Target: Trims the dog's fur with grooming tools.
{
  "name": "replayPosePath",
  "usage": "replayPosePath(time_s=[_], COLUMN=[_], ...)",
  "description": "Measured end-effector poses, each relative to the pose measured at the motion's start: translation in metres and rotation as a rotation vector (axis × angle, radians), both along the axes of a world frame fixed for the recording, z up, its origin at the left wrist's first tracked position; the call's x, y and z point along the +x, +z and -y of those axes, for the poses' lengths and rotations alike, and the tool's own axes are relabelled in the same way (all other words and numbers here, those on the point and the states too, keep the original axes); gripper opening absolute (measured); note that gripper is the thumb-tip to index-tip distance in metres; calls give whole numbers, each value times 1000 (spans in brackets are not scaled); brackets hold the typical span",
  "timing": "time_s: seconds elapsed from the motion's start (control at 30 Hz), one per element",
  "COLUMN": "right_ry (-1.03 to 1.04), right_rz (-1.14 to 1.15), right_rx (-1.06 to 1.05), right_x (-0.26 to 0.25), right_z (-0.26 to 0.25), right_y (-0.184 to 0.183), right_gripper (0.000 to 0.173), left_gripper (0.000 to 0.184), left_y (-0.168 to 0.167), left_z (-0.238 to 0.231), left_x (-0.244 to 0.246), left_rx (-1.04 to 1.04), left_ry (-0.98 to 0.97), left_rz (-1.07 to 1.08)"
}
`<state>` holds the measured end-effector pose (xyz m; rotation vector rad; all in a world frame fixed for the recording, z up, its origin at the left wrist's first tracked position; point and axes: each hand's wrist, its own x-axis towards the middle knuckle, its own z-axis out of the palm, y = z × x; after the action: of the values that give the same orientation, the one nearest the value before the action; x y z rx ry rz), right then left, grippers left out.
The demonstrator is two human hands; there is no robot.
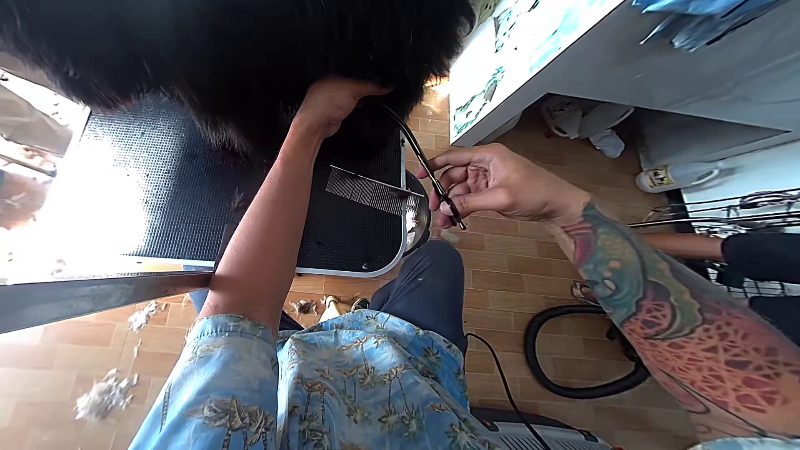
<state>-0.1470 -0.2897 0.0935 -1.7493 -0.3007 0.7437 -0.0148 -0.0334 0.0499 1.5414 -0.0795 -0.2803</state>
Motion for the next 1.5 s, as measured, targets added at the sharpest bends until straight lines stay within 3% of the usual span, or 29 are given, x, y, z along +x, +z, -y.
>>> replayPosePath(time_s=[0.33,0.53,0.83,1.0,1.1,1.17,1.27,1.37,1.43,1.5], right_ry=[23,4,-13,17,17,-62,-363,-686,-804,-859], right_rz=[102,143,159,237,282,358,543,694,683,636], right_rx=[-111,-173,-202,-456,-452,-355,-200,-96,-81,-24], right_x=[16,22,23,14,15,19,26,42,54,58], right_z=[-3,-6,-6,-2,4,-1,-29,-63,-78,-86], right_y=[-3,-7,-7,-13,-25,-35,-46,-56,-61,-65], right_gripper=[58,57,58,57,52,45,27,32,34,20], left_gripper=[27,24,22,20,12,12,12,14,12,11], left_y=[-1,-1,-2,-1,-1,-2,-3,-4,-4,-4], left_z=[3,1,2,4,4,5,9,10,10,10], left_x=[-1,0,-1,-1,-2,-2,-3,-4,-6,-9], left_rx=[-14,74,44,29,19,-31,-79,-119,-144,-144], left_ry=[23,13,18,34,10,-5,4,24,30,27], left_rz=[38,43,59,17,1,-24,-52,-63,-71,-76])
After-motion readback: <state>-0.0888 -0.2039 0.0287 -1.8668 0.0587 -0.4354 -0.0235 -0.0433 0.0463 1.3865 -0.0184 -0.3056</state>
